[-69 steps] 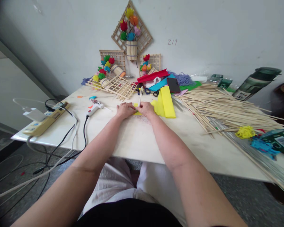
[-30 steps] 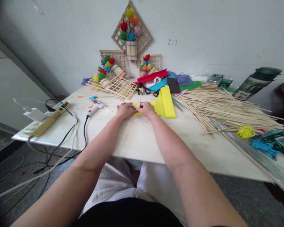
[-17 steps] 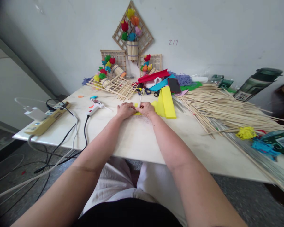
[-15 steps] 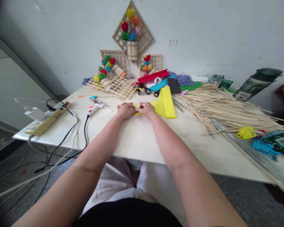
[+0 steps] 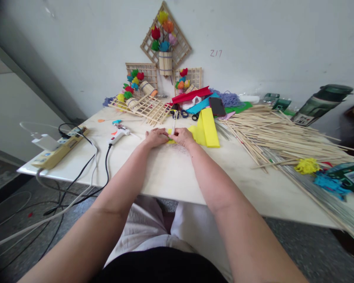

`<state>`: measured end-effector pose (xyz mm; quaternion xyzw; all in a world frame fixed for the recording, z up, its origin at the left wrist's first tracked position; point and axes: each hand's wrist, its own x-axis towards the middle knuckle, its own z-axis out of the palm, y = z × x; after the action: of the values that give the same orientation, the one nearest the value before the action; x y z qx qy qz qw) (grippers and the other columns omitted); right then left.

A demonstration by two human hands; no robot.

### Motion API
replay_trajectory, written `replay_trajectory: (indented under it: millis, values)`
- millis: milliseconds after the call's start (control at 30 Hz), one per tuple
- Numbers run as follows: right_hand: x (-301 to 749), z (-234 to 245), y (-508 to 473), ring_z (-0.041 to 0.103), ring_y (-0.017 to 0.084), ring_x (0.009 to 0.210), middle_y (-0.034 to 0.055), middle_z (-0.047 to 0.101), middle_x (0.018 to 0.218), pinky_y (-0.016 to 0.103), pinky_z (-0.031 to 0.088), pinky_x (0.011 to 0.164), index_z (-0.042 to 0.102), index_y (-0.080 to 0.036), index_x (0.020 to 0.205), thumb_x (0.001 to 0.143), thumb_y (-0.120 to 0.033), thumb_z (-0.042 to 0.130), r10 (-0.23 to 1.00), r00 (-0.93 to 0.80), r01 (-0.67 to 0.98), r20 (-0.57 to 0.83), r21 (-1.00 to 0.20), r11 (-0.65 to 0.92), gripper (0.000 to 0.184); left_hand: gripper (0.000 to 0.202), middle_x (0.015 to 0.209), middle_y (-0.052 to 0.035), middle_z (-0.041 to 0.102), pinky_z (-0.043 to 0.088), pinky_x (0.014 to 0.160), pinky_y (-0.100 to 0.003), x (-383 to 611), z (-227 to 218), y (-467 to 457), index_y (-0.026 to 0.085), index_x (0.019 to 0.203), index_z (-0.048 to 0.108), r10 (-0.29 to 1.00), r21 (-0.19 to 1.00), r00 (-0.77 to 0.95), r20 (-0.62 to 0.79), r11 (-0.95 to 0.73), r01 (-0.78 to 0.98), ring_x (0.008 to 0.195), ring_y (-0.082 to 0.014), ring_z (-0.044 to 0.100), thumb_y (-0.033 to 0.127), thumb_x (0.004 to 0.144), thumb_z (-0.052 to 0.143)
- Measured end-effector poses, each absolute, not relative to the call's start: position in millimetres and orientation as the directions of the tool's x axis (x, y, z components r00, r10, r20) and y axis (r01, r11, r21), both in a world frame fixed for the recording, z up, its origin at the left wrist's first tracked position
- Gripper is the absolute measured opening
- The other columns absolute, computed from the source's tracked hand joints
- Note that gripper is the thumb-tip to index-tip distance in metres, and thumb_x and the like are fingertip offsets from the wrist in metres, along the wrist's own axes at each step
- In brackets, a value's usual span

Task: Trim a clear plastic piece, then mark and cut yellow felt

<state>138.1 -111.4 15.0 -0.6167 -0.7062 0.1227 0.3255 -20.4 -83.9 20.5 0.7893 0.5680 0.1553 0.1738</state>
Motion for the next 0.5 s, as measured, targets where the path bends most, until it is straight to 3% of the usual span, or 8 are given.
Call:
replay_trajectory:
  millis: [367, 500]
  values:
    - [141.6, 5.5, -102.8, 0.059, 0.015, 0.064, 0.0025, 0.067, 0.067, 0.022, 0.042, 0.057, 0.07, -0.014, 0.079, 0.069, -0.035, 0.062, 0.93, 0.013, 0.687, 0.366, -0.679, 0.258, 0.025, 0.026, 0.135, 0.0072, 0.047, 0.005, 0.104, -0.061, -21.5, 22.0, -85.2, 0.037, 0.093, 0.066, 0.945, 0.454, 0.325, 0.048, -0.31, 0.835, 0.13, -0.0276, 0.029, 0.044, 0.068, 0.06]
    - [138.9, 8.3, -106.0, 0.059, 0.015, 0.064, 0.0034, 0.068, 0.068, 0.023, 0.042, 0.058, 0.071, -0.014, 0.078, 0.069, -0.037, 0.064, 0.935, -0.027, 0.715, 0.354, -0.646, 0.265, 0.026, 0.029, 0.134, 0.0076, 0.048, 0.006, 0.105, -0.058, -21.4, 19.0, -83.0, 0.037, 0.095, 0.065, 0.949, 0.451, 0.311, 0.055, -0.301, 0.84, 0.13, -0.0273, 0.029, 0.044, 0.067, 0.061]
